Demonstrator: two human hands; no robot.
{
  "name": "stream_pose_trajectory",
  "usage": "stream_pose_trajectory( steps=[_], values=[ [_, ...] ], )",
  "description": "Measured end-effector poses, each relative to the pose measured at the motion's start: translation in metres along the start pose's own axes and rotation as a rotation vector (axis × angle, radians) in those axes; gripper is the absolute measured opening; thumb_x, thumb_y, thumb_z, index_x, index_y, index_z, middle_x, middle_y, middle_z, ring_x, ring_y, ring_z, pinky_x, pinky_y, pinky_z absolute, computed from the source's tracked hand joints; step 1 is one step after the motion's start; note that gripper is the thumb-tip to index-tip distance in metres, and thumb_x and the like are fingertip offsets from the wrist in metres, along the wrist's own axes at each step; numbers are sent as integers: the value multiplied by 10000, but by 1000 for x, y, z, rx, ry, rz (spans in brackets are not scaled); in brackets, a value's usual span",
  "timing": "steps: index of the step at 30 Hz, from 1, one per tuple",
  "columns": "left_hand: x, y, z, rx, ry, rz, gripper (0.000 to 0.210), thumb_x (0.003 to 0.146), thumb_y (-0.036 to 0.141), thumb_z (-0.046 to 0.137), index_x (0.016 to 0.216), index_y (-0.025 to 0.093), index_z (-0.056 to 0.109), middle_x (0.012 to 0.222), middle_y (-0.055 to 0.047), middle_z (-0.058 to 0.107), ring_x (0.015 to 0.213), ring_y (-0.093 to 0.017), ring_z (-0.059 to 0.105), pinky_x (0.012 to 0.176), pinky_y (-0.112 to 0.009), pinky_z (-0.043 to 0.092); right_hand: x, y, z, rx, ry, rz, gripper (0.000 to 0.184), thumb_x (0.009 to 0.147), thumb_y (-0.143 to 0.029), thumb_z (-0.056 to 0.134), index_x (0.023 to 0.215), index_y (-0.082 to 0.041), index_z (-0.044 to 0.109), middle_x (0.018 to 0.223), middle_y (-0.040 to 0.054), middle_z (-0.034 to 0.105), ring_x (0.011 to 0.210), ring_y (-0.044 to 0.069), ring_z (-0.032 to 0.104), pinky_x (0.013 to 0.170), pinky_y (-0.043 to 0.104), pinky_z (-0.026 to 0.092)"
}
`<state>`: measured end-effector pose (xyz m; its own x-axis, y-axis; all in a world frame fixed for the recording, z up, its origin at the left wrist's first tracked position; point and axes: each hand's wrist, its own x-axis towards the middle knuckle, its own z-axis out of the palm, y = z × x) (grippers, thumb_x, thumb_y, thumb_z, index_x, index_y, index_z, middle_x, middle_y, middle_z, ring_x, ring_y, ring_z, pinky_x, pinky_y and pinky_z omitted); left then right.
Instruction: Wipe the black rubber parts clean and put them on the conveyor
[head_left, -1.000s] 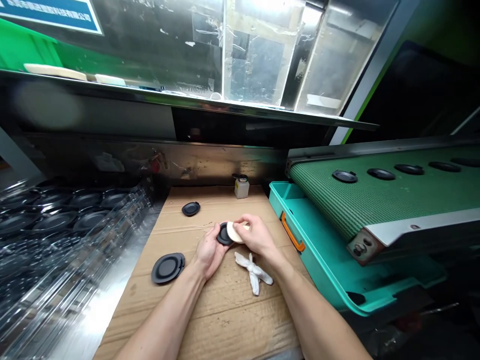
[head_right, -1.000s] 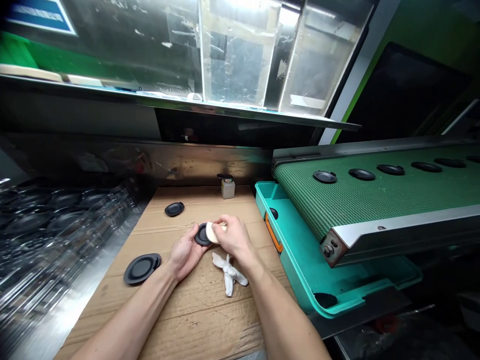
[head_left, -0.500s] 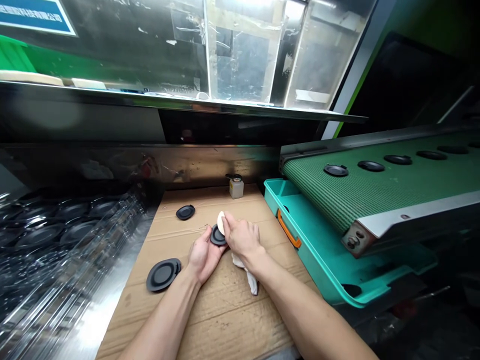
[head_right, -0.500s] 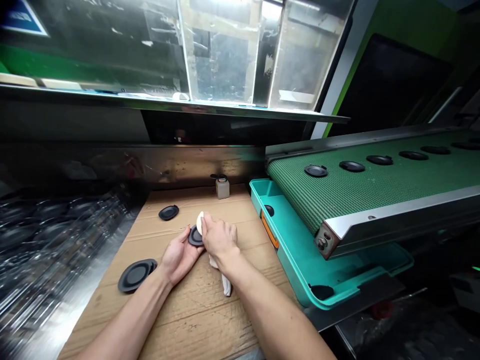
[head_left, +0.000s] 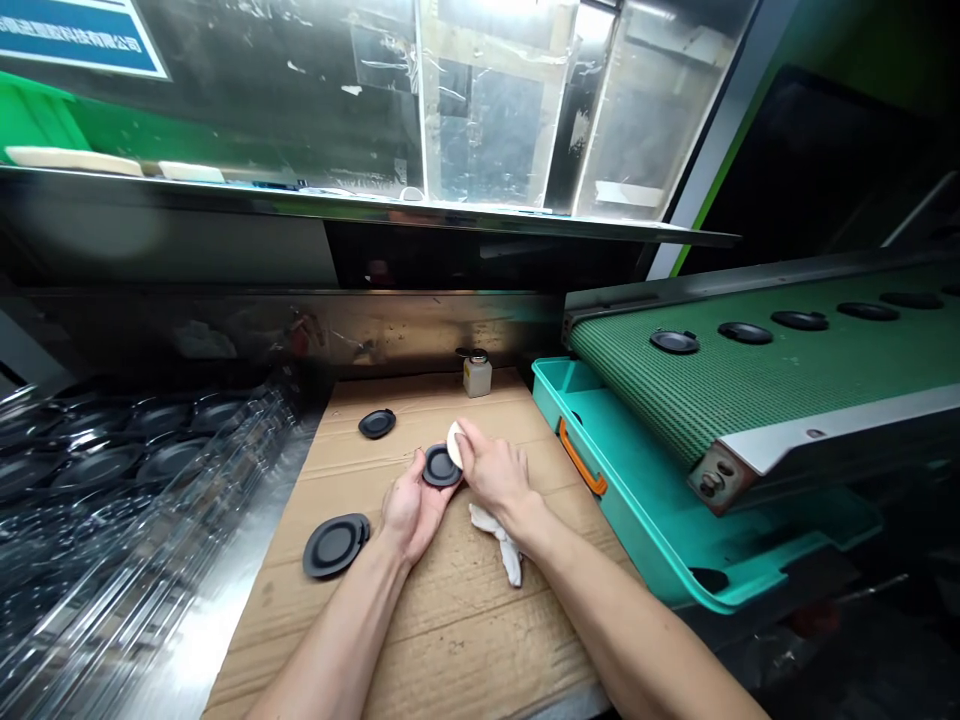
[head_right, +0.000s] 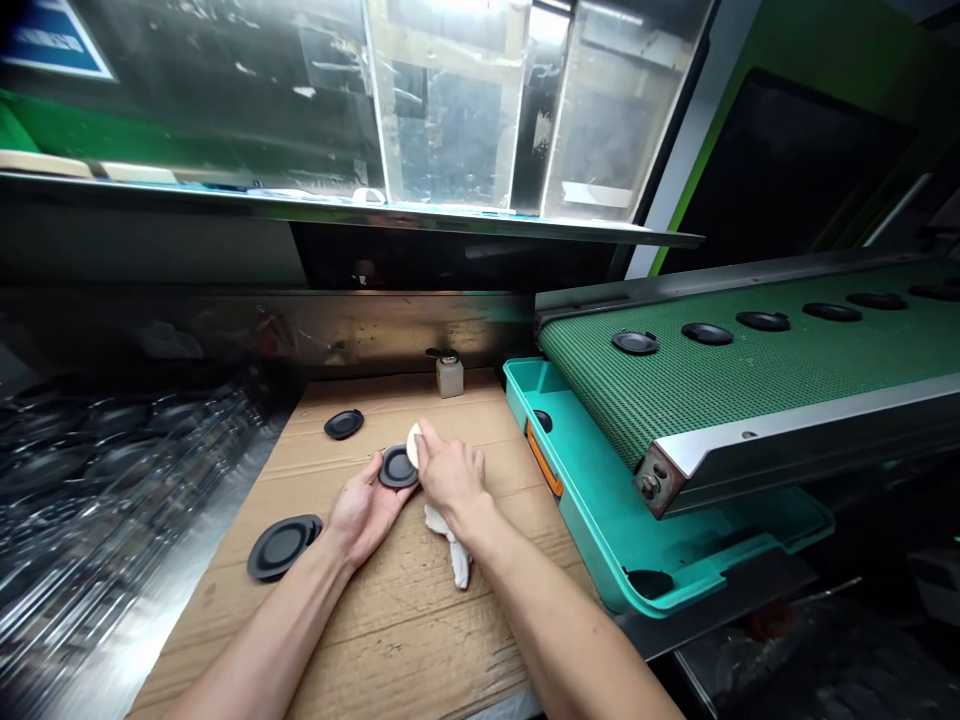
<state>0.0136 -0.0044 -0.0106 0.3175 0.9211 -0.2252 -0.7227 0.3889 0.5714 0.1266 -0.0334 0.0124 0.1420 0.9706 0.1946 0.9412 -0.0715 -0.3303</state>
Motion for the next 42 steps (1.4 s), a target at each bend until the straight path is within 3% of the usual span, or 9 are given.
stream_pose_trajectory(
  steps=[4,8,11,20,23,27,32,35,42],
  values=[
    [2,1,-1,-7,6,-17,358,982,252,345,1027,71,651,1169,-187,663,1125,-234,622,986,-377,518,-2,5,1,22,-11,-99,464,982,-549,254,1391,-436,443,909,64,711,785,251,658,706,343,441],
    [3,1,-4,-18,33,1,317,977,241,367,994,90,645,1135,-167,679,1107,-239,631,982,-412,520,-2,9,1,1,25,-16,465,985,-546,245,1376,-429,469,924,69,716,806,255,666,697,339,446],
    [2,0,-4,10,-2,-49,333,978,265,374,1033,82,646,1146,-174,674,1117,-235,626,997,-393,510,-3,8,0,1,7,-104,451,979,-563,269,1370,-452,466,931,44,719,813,233,670,704,318,450],
    [0,-4,-8,114,-53,-35,322,968,291,416,1078,99,650,1162,-171,673,1083,-249,643,941,-405,541,6,6,1,-32,46,-53,449,979,-549,291,1384,-446,453,882,55,724,813,259,679,737,362,477],
    [0,0,-8,125,-42,-11,316,962,289,428,1066,76,637,1181,-199,657,1074,-277,647,899,-436,559,15,23,-5,132,125,55,420,978,-520,340,1315,-387,552,957,54,726,896,242,673,793,343,478],
    [3,3,-8,87,-16,5,306,966,276,414,1042,70,627,1179,-207,652,1059,-284,652,887,-460,560,16,41,-9,514,210,-26,388,967,-483,401,1209,-278,624,1070,33,706,951,174,652,833,262,474],
    [4,-1,-6,95,2,26,283,959,268,432,1042,91,637,1143,-177,669,1047,-261,653,892,-433,561,7,34,-1,671,10,-237,264,912,-379,515,1038,-237,698,947,3,722,853,148,657,791,232,481],
    [2,-4,-4,152,-48,41,254,938,258,483,1044,89,641,1131,-173,671,1059,-262,647,895,-413,560,6,27,3,640,-15,-271,231,898,-334,523,998,-249,713,955,-13,726,873,139,660,795,213,467],
    [4,9,-7,17,57,-13,274,958,253,393,1066,84,580,1223,-226,621,1106,-307,629,843,-448,577,10,43,-2,350,28,-44,267,878,-418,523,995,-291,727,911,11,738,877,184,671,778,247,460]
  ],
)
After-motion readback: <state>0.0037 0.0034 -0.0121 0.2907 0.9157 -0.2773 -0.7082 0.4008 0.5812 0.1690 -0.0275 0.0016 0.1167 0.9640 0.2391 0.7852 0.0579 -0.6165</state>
